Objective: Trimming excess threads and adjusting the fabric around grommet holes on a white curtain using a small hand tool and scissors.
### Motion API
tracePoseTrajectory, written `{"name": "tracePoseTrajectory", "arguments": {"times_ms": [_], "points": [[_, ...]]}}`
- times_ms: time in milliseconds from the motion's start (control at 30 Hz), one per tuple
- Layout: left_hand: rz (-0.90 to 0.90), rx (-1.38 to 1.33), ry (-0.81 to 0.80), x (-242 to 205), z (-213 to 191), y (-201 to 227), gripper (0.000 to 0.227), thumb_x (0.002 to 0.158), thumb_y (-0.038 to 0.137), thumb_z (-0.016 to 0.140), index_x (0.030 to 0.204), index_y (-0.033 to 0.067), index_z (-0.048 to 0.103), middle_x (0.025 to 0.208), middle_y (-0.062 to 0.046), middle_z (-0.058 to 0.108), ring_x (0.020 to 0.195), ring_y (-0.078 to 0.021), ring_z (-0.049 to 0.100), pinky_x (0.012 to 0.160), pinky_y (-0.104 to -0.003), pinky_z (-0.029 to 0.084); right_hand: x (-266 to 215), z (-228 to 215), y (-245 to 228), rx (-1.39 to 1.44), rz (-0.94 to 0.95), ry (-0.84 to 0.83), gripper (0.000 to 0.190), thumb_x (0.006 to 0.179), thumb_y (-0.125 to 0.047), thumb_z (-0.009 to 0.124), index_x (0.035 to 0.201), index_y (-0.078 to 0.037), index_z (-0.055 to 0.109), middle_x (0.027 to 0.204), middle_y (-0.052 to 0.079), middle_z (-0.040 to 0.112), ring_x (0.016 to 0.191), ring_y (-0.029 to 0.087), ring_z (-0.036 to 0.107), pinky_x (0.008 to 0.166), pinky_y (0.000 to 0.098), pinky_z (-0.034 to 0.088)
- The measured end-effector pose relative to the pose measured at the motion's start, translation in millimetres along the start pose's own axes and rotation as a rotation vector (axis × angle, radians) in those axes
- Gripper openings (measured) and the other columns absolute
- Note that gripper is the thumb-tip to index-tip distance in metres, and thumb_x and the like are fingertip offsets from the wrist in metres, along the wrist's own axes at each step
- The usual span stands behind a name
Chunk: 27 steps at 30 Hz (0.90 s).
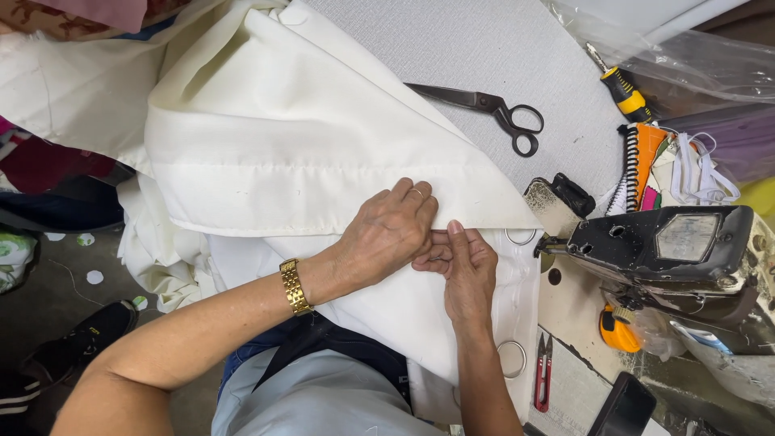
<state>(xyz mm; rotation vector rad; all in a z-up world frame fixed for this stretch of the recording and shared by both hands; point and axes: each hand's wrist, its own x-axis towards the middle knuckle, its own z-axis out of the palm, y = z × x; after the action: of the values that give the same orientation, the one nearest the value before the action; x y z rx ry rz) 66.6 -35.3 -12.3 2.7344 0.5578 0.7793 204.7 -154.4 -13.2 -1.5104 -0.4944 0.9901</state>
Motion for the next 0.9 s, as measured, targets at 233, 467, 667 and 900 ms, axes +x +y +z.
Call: {"name": "tracePoseTrajectory", "arguments": {"times_ms": [233,467,667,900], "points": [[-0.196,-0.138,0.253,-5.3,-12.5,-39.5,0.013,0.095,0.006,0.071,0.105,-0.0027,0.073,0.089,-0.014,0.061,0.086,-0.0357,0.068,0.067,-0.044,0.057,-8.0,5.6,-12.5,-0.049,0.022,0.028,0.034,0.119,-0.027,0.053,0.104,0.001,0.065,0.097,0.028,0.084,0.065,0.025,0.081,0.061,0.0391,0.073],[0.015,-0.21,0.104,-11.3,-0.1,-7.2,0.012,0.095,0.002,0.078,0.106,-0.0016,0.081,0.097,-0.017,0.073,0.089,-0.0331,0.074,0.076,-0.042,0.059,-6.0,7.4,-7.3,-0.026,0.014,0.055,0.033,0.119,-0.028,0.055,0.103,-0.001,0.063,0.098,0.026,0.084,0.066,0.025,0.081,0.062,0.0391,0.073],[-0.013,0.208,0.095,5.9,18.9,-29.3,0.024,0.097,0.002,0.07,0.12,-0.0008,0.075,0.107,-0.018,0.072,0.095,-0.0313,0.072,0.074,-0.041,0.057,-7.8,6.6,-12.2,-0.073,0.045,0.034,0.033,0.119,-0.027,0.051,0.105,0.0,0.063,0.101,0.03,0.085,0.065,0.028,0.081,0.062,0.0427,0.074],[0.168,-0.349,-0.177,4.6,-14.0,3.8,0.06,0.117,0.016,0.047,0.174,-0.0017,0.035,0.173,-0.031,0.045,0.163,-0.0434,0.04,0.133,-0.064,0.024,-14.2,-48.2,-36.8,-0.3,0.074,0.071,0.044,0.122,-0.039,0.037,0.127,-0.001,0.058,0.086,0.028,0.078,0.059,0.032,0.077,0.058,0.0467,0.071]]}}
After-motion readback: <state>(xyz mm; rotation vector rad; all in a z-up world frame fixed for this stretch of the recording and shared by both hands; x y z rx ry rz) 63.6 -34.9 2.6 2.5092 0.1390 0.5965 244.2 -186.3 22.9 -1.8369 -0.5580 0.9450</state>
